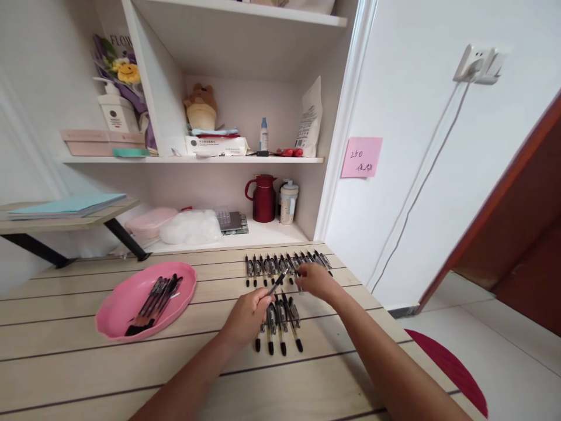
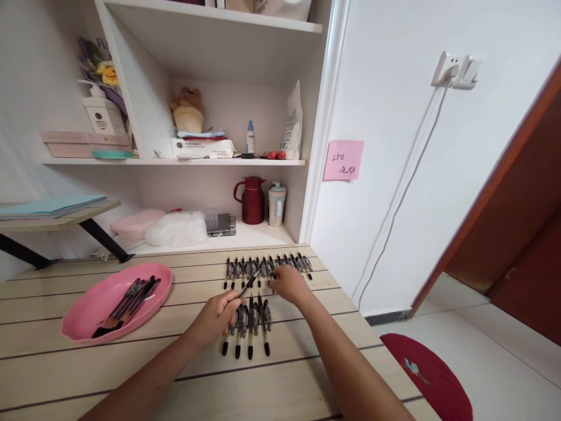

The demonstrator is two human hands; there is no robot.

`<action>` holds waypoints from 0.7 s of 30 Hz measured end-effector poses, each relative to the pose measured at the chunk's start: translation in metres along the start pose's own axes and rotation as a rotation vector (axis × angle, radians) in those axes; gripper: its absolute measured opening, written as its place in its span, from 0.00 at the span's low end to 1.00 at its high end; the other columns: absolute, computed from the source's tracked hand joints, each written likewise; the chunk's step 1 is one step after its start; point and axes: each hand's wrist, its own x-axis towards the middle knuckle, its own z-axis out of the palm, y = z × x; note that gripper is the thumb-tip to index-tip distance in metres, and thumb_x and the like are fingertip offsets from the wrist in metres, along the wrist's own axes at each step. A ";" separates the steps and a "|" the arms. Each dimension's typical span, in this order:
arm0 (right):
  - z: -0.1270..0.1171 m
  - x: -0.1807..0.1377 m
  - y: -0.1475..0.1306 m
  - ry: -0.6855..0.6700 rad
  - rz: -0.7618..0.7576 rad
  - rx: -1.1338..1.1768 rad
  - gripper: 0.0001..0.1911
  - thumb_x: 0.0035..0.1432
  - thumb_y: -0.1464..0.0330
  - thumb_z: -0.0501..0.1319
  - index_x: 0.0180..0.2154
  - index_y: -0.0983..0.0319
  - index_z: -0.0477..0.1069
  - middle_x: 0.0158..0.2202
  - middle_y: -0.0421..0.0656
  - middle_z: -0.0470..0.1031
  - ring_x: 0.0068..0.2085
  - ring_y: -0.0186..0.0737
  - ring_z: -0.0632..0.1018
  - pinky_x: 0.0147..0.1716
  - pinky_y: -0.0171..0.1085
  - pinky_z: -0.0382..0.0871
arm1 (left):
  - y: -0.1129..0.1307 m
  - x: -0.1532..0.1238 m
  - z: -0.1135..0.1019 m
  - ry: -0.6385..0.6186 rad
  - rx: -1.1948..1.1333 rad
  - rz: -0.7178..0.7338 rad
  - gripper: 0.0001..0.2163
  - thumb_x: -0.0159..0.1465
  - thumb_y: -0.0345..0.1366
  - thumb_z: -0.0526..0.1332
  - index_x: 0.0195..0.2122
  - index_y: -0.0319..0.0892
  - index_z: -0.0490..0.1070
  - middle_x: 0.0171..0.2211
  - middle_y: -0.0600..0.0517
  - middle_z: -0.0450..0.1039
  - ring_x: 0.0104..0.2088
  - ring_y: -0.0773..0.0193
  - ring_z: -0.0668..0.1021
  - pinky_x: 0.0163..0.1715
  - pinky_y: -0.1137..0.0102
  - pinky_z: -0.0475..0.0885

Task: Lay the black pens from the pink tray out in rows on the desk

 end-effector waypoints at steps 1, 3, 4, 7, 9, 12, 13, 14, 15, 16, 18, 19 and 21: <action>-0.003 0.002 -0.002 0.030 -0.015 0.159 0.06 0.46 0.66 0.57 0.24 0.62 0.65 0.23 0.43 0.71 0.27 0.37 0.72 0.24 0.35 0.61 | 0.000 0.000 0.000 -0.006 -0.003 -0.006 0.17 0.59 0.46 0.47 0.34 0.40 0.68 0.16 0.59 0.61 0.14 0.71 0.63 0.17 0.75 0.55; -0.007 0.004 -0.006 0.104 -0.054 0.591 0.09 0.49 0.61 0.55 0.28 0.61 0.64 0.24 0.40 0.70 0.26 0.34 0.72 0.24 0.33 0.62 | -0.002 0.001 0.001 -0.012 -0.013 -0.014 0.17 0.59 0.46 0.47 0.34 0.40 0.68 0.16 0.59 0.61 0.14 0.71 0.63 0.16 0.75 0.55; -0.007 0.005 -0.009 0.135 -0.074 0.804 0.11 0.48 0.60 0.57 0.29 0.61 0.64 0.24 0.40 0.69 0.26 0.33 0.71 0.24 0.32 0.62 | -0.003 0.002 0.001 -0.013 -0.017 -0.016 0.17 0.59 0.46 0.47 0.35 0.40 0.68 0.16 0.59 0.61 0.13 0.72 0.63 0.16 0.76 0.55; -0.006 0.003 -0.016 0.146 -0.112 1.105 0.13 0.43 0.61 0.63 0.29 0.62 0.64 0.24 0.38 0.68 0.25 0.30 0.70 0.24 0.31 0.62 | -0.007 0.004 0.000 -0.019 -0.022 -0.019 0.17 0.59 0.45 0.46 0.35 0.40 0.67 0.16 0.59 0.60 0.13 0.72 0.63 0.15 0.76 0.55; -0.003 0.001 -0.019 0.113 -0.119 1.137 0.13 0.42 0.61 0.64 0.28 0.62 0.65 0.23 0.37 0.67 0.24 0.29 0.69 0.23 0.30 0.61 | -0.010 0.005 0.000 -0.022 -0.019 -0.016 0.16 0.59 0.45 0.46 0.35 0.40 0.67 0.15 0.59 0.60 0.13 0.72 0.62 0.15 0.76 0.55; 0.001 -0.001 -0.021 0.055 -0.126 1.122 0.13 0.41 0.62 0.64 0.28 0.62 0.65 0.21 0.35 0.66 0.22 0.28 0.68 0.21 0.29 0.58 | -0.011 0.006 0.000 -0.021 -0.015 -0.007 0.16 0.59 0.45 0.46 0.35 0.40 0.67 0.15 0.59 0.61 0.13 0.72 0.63 0.15 0.76 0.55; 0.002 -0.002 -0.022 0.038 -0.127 1.110 0.13 0.41 0.62 0.64 0.27 0.62 0.65 0.21 0.35 0.66 0.22 0.27 0.68 0.20 0.28 0.58 | -0.011 0.006 0.000 -0.018 -0.014 -0.005 0.16 0.59 0.45 0.46 0.35 0.40 0.67 0.15 0.59 0.61 0.13 0.72 0.63 0.15 0.76 0.55; 0.003 -0.003 -0.023 0.022 -0.128 1.098 0.13 0.41 0.62 0.65 0.27 0.62 0.65 0.20 0.35 0.65 0.21 0.28 0.68 0.19 0.28 0.57 | -0.010 0.006 0.000 -0.017 -0.012 -0.004 0.16 0.59 0.44 0.46 0.35 0.40 0.67 0.15 0.59 0.61 0.13 0.72 0.63 0.15 0.76 0.55; 0.005 -0.003 -0.024 0.006 -0.128 1.085 0.13 0.40 0.63 0.65 0.27 0.62 0.65 0.20 0.34 0.65 0.21 0.28 0.68 0.19 0.29 0.57 | -0.010 0.005 0.000 -0.017 -0.011 -0.003 0.16 0.59 0.44 0.46 0.34 0.40 0.67 0.15 0.59 0.61 0.13 0.72 0.63 0.15 0.76 0.55; 0.006 -0.004 -0.025 -0.007 -0.127 1.072 0.13 0.40 0.63 0.65 0.28 0.62 0.66 0.19 0.34 0.65 0.21 0.28 0.68 0.19 0.29 0.58 | -0.009 0.005 0.000 -0.017 -0.010 -0.003 0.16 0.59 0.44 0.46 0.34 0.40 0.68 0.15 0.59 0.61 0.13 0.72 0.63 0.15 0.76 0.55; 0.010 -0.006 -0.028 -0.026 -0.125 1.046 0.14 0.40 0.63 0.65 0.29 0.63 0.67 0.19 0.34 0.65 0.21 0.28 0.68 0.20 0.30 0.59 | -0.007 0.004 0.000 -0.013 -0.009 -0.008 0.16 0.59 0.44 0.46 0.34 0.40 0.68 0.15 0.59 0.61 0.13 0.72 0.63 0.15 0.76 0.54; 0.012 -0.007 -0.029 -0.038 -0.127 1.031 0.14 0.40 0.63 0.65 0.29 0.63 0.67 0.19 0.34 0.65 0.20 0.28 0.68 0.21 0.30 0.60 | -0.006 0.004 0.000 -0.011 -0.011 -0.012 0.15 0.59 0.43 0.46 0.33 0.39 0.68 0.15 0.59 0.60 0.13 0.72 0.63 0.15 0.76 0.54; 0.016 -0.009 -0.030 -0.063 -0.131 1.005 0.14 0.39 0.63 0.65 0.29 0.63 0.68 0.18 0.34 0.66 0.20 0.28 0.68 0.21 0.30 0.60 | -0.005 0.003 0.001 -0.006 -0.017 -0.018 0.15 0.59 0.43 0.46 0.34 0.40 0.67 0.15 0.59 0.60 0.13 0.71 0.62 0.15 0.75 0.54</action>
